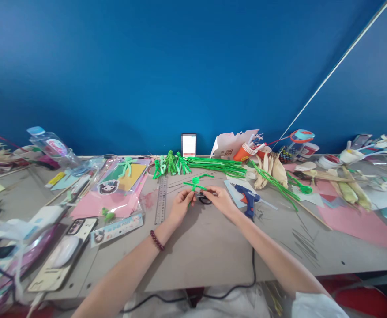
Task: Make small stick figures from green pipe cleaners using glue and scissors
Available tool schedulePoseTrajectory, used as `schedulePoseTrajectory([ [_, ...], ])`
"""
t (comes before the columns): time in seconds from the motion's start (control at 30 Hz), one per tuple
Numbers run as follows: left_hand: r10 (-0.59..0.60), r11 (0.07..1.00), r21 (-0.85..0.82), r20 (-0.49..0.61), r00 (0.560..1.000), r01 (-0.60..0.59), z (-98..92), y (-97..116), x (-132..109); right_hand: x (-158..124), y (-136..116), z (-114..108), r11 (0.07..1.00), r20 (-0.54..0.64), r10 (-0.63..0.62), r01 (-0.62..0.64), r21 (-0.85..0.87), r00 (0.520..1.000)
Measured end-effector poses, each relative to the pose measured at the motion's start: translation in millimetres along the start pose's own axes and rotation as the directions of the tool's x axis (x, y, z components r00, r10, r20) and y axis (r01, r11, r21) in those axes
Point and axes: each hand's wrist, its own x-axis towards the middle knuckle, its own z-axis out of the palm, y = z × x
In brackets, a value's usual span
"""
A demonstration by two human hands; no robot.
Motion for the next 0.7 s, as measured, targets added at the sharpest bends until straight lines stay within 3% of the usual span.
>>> schedulePoseTrajectory([
  [0.2, 0.107, 0.994, -0.002, -0.118, 0.987, -0.108, 2.8, -1, 0, 2, -13, -11, 0.939, 0.037, -0.052, 0.061, -0.338, 0.998],
  [0.4, 0.131, 0.991, 0.054, -0.248, 0.96, -0.121, -7.7, -4, 6, 26, 0, -10, 0.776, 0.087, -0.127, 0.153, -0.612, 0.988],
  [0.53, 0.128, 0.987, 0.129, -0.229, 0.965, -0.1, -12.7, -2, 8, 57, 9, -17, 0.671, 0.116, -0.129, 0.173, -0.721, 0.985],
  [0.7, 0.058, 0.998, 0.043, -0.157, 0.986, -0.052, -9.0, 2, 6, 77, 15, -19, 0.569, 0.112, -0.033, 0.11, -0.815, 0.993],
])
